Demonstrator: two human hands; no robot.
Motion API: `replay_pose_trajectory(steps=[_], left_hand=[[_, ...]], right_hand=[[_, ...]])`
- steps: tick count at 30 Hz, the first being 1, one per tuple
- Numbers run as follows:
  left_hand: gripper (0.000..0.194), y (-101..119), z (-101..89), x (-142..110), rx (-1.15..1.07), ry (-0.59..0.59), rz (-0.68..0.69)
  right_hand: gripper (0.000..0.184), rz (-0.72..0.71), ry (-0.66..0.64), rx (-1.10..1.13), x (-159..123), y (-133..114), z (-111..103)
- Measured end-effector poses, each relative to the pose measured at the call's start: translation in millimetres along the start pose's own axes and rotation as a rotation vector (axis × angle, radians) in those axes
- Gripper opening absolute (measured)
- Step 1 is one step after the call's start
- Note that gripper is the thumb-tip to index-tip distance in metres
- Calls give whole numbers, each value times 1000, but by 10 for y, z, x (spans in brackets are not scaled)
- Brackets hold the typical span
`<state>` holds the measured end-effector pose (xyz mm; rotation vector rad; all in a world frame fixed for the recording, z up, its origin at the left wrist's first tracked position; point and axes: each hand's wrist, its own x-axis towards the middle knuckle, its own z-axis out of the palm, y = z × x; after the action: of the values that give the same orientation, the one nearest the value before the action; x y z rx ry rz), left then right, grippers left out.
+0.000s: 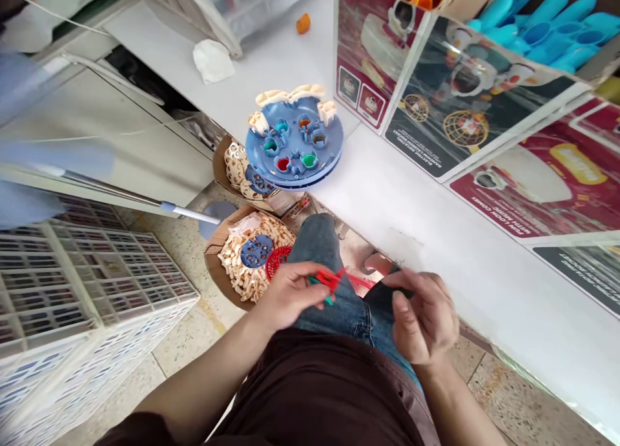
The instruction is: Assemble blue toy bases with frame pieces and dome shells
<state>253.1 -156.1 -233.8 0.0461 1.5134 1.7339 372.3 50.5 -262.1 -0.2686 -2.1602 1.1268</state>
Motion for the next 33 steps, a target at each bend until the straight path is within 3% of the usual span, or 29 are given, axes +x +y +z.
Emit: replay_pose_trajectory(steps=[3,6,9,14,18,23,26,30,31,33], left_hand=[[24,54,449,-29,401,-135,337],[21,75,668,-60,574,-153,539],[20,112,758,-111,580,-95,567],[24,192,775,-174,474,-80,444],[38,287,693,-182,523,-169,386],[18,510,402,-158,790,-183,415],[17,827,111,7,729,-30,420],[21,1393,-238,515,670,421,656],[25,1522,-297,666,645,482,688],[31,1733,-377,948,619,476,683]], right_hand=[[39,-61,23,153,11,-75,214],[37,-55,-44,198,3,-155,242],[34,-19,-66,191,42,-227,182],[24,16,2,161,220,-321,172],[21,53,67,127,304,-381,240],[21,63,95,96,298,-394,280],[28,85,98,83,302,-386,257],[29,67,79,67,330,-402,205],[28,64,74,65,337,-410,195],[25,57,75,67,351,-430,183]])
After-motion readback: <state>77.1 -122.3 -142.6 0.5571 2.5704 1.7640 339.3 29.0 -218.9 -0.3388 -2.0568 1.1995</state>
